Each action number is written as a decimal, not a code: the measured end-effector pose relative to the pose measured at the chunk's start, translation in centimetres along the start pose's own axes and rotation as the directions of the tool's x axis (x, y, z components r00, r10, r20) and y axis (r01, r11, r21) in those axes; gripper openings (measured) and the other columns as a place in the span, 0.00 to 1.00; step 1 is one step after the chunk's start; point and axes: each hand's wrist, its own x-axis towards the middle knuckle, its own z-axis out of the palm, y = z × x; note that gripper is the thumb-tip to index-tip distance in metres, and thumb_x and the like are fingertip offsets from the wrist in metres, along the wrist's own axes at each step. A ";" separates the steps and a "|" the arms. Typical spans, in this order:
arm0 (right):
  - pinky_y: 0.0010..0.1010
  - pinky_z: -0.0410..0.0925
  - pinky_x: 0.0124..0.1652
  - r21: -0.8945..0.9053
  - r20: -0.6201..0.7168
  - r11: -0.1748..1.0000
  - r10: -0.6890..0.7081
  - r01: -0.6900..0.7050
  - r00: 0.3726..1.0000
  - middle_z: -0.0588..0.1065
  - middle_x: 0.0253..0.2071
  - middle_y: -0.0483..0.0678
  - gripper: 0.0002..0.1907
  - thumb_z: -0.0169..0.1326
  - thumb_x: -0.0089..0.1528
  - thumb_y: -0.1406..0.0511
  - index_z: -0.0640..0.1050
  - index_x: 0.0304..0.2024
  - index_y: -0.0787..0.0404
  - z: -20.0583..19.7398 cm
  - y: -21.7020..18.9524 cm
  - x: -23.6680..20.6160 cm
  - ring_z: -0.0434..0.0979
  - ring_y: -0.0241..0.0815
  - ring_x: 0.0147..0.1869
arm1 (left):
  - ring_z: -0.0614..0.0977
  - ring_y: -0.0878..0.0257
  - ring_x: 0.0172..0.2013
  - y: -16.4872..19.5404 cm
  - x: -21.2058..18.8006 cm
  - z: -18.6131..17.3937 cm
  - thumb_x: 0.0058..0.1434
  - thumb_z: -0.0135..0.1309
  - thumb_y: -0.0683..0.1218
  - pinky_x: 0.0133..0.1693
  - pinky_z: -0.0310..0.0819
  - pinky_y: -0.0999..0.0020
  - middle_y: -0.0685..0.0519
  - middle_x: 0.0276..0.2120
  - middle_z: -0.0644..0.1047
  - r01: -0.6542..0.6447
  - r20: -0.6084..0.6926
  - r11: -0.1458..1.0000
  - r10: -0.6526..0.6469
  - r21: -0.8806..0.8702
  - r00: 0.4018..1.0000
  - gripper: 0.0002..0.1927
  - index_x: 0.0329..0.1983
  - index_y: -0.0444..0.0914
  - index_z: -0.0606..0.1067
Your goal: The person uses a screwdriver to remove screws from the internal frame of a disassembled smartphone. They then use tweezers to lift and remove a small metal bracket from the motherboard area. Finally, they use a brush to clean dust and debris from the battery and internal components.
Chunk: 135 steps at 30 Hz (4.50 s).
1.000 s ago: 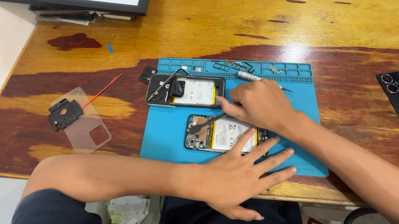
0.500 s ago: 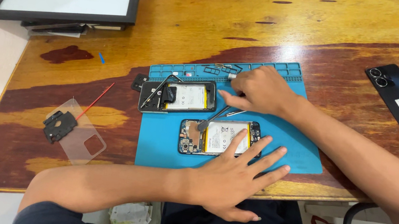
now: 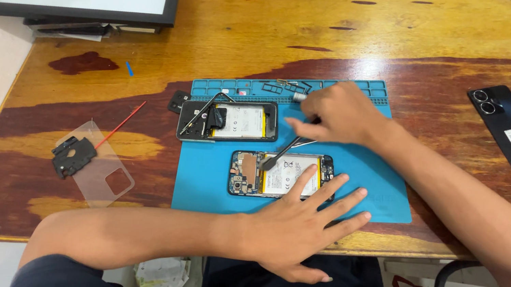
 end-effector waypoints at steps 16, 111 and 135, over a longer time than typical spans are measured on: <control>0.41 0.56 0.19 0.090 0.050 0.996 -0.028 0.024 0.998 0.67 0.12 0.50 0.29 0.61 0.59 0.53 0.68 0.10 0.62 0.3 -2.1 0.3 0.65 0.53 0.15 | 0.54 0.32 0.73 0.0 0.1 -0.2 0.53 0.55 0.69 0.61 0.45 0.19 0.34 0.74 0.53 -0.001 -0.023 1.000 0.002 0.007 1.000 0.54 0.75 0.36 0.56; 0.40 0.58 0.20 0.042 0.141 0.996 0.073 -0.080 0.987 0.67 0.13 0.49 0.29 0.62 0.55 0.48 0.70 0.11 0.60 -1.9 0.1 -0.1 0.66 0.51 0.15 | 0.54 0.31 0.73 -0.1 0.2 -0.4 0.52 0.56 0.69 0.62 0.43 0.18 0.34 0.74 0.53 -0.005 -0.021 1.000 0.004 -0.029 1.000 0.54 0.75 0.36 0.56; 0.41 0.65 0.31 0.087 0.185 0.969 0.212 -0.231 0.960 0.72 0.19 0.49 0.18 0.64 0.51 0.59 0.73 0.17 0.64 -3.4 2.0 0.0 0.69 0.47 0.32 | 0.53 0.46 0.77 0.1 0.5 0.3 0.55 0.61 0.57 0.75 0.45 0.54 0.36 0.76 0.53 -0.172 0.006 0.983 0.172 -0.071 0.985 0.49 0.74 0.34 0.56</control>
